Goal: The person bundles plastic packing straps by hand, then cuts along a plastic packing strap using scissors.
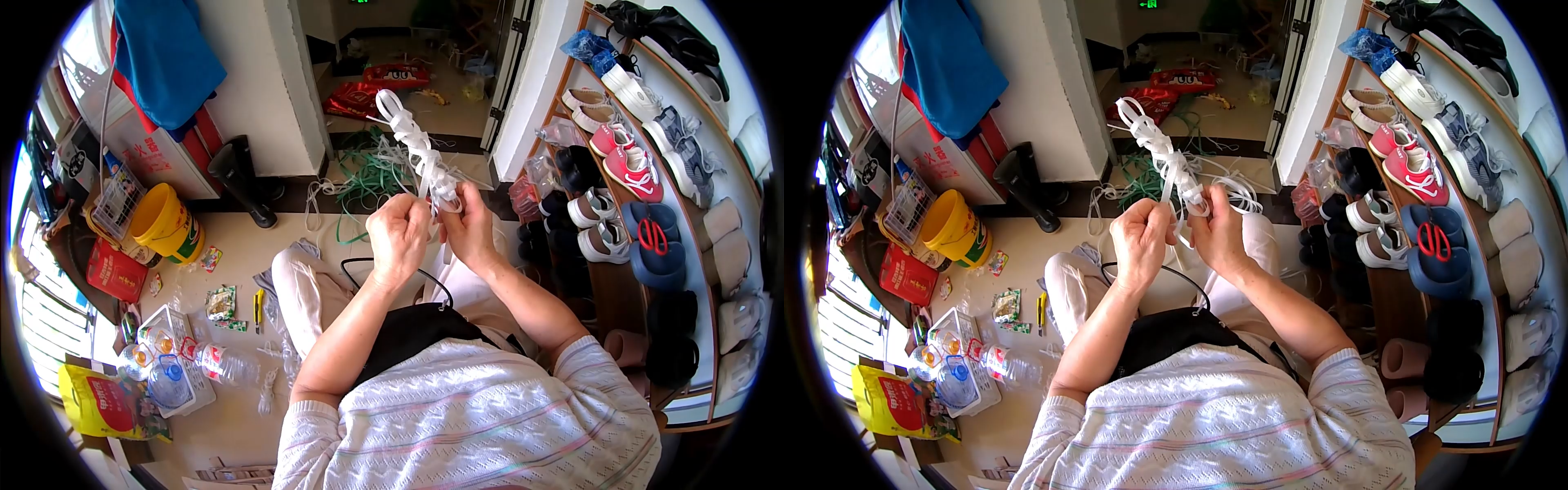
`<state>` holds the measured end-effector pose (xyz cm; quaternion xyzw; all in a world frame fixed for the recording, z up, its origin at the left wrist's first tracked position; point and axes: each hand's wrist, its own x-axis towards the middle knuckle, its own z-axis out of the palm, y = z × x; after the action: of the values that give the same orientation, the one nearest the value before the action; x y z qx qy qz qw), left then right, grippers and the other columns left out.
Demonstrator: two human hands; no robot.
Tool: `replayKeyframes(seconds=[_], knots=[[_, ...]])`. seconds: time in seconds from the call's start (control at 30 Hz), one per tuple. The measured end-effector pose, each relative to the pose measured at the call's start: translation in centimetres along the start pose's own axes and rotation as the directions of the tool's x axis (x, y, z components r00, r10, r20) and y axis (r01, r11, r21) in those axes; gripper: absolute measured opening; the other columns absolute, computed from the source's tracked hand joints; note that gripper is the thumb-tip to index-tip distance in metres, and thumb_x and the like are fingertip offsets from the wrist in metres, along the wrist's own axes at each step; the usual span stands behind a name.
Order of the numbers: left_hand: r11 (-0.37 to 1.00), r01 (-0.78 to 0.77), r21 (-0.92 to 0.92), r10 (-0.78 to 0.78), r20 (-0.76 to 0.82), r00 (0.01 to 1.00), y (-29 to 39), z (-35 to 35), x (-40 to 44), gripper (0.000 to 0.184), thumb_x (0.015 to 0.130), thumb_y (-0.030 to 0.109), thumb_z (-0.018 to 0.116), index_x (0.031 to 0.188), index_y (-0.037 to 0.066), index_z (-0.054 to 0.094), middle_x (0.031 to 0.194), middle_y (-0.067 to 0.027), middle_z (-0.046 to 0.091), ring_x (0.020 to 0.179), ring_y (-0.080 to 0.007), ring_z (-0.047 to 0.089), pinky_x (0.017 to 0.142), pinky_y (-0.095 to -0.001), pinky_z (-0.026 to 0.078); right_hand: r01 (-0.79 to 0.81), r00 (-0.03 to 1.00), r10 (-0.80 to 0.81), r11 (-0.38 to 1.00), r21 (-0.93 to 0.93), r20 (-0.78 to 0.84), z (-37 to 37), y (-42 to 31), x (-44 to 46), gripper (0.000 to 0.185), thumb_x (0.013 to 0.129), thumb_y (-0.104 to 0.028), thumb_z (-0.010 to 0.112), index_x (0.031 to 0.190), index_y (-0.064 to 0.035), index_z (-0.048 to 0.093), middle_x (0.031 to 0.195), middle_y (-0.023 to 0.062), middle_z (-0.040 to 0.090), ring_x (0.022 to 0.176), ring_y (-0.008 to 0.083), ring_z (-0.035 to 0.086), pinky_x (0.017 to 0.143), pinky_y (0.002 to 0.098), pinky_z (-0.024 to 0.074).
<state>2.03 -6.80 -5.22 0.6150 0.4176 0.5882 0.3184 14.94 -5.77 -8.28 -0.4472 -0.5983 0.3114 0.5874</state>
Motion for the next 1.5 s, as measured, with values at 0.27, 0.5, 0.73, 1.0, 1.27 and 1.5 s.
replayKeyframes(seconds=[0.27, 0.5, 0.73, 1.0, 1.27, 1.5], knots=[[0.954, 0.165, -0.250, -0.160, 0.042, 0.986, -0.2, 0.3, 0.0, 0.025, 0.087, 0.014, 0.050, 0.069, -0.003, 0.056, 0.056, -0.0043, 0.055, 0.050, -0.0082, 0.052, 0.050, -0.0214, 0.042, 0.156, 0.986, -0.165, 0.966, -0.206, -0.025, 0.2, 0.3, 0.0, 0.015, 0.087, -0.009, 0.052, 0.099, -0.0029, 0.045, 0.067, 0.0119, 0.058, 0.051, 0.0217, 0.058, 0.046, 0.0314, 0.0444], [0.978, 0.118, -0.171, -0.112, 0.045, 0.993, 0.5, 0.4, -0.2, 0.025, 0.086, 0.014, 0.051, 0.068, -0.003, 0.057, 0.055, -0.0030, 0.054, 0.051, -0.0069, 0.052, 0.050, -0.0207, 0.041, 0.203, 0.976, -0.216, 0.933, -0.298, -0.010, -0.1, 0.6, 0.1, 0.018, 0.085, -0.006, 0.053, 0.100, -0.0034, 0.044, 0.073, 0.0162, 0.060, 0.062, 0.0330, 0.061, 0.051, 0.0360, 0.0462], [0.965, -0.196, 0.176, 0.212, -0.079, 0.974, 0.2, -0.4, 0.1, 0.022, 0.077, 0.004, 0.053, 0.056, -0.002, 0.049, 0.049, -0.0055, 0.048, 0.047, -0.0073, 0.046, 0.045, -0.0248, 0.038, 0.200, 0.978, -0.206, 0.920, -0.337, 0.018, -0.4, 0.3, -0.3, 0.019, 0.083, -0.004, 0.052, 0.100, -0.0036, 0.044, 0.074, 0.0165, 0.060, 0.064, 0.0348, 0.061, 0.053, 0.0380, 0.0467], [0.997, -0.040, 0.068, 0.042, -0.040, 0.998, -0.1, -0.7, 0.3, 0.026, 0.082, 0.007, 0.052, 0.058, -0.002, 0.050, 0.052, -0.0025, 0.050, 0.045, -0.0068, 0.049, 0.045, -0.0224, 0.039, 0.319, 0.945, -0.321, 0.863, -0.392, 0.061, 0.1, -0.6, -0.9, 0.024, 0.081, -0.001, 0.053, 0.102, -0.0038, 0.043, 0.079, 0.0163, 0.060, 0.067, 0.0356, 0.061, 0.055, 0.0377, 0.0477], [0.999, 0.029, -0.024, -0.029, 0.012, 0.999, -0.8, -0.7, 0.4, 0.019, 0.085, 0.015, 0.059, 0.081, -0.002, 0.063, 0.069, -0.0037, 0.057, 0.060, -0.0079, 0.054, 0.055, -0.0212, 0.042, 0.235, 0.972, -0.227, 0.939, -0.252, 0.060, -0.3, 0.3, -0.6, 0.022, 0.082, -0.001, 0.053, 0.102, -0.0022, 0.044, 0.074, 0.0119, 0.059, 0.060, 0.0235, 0.061, 0.051, 0.0332, 0.0472], [0.929, -0.315, 0.194, 0.281, 0.181, 0.942, 0.4, -0.9, 0.2, 0.019, 0.084, 0.003, 0.056, 0.102, 0.004, 0.063, 0.081, -0.0057, 0.059, 0.071, -0.0130, 0.055, 0.065, -0.0229, 0.045, 0.010, 0.999, -0.012, 0.999, 0.053, 0.047, -0.5, -1.4, 0.0, 0.013, 0.088, -0.003, 0.047, 0.100, -0.0022, 0.045, 0.066, 0.0033, 0.054, 0.047, 0.0072, 0.050, 0.040, 0.0217, 0.0400]])
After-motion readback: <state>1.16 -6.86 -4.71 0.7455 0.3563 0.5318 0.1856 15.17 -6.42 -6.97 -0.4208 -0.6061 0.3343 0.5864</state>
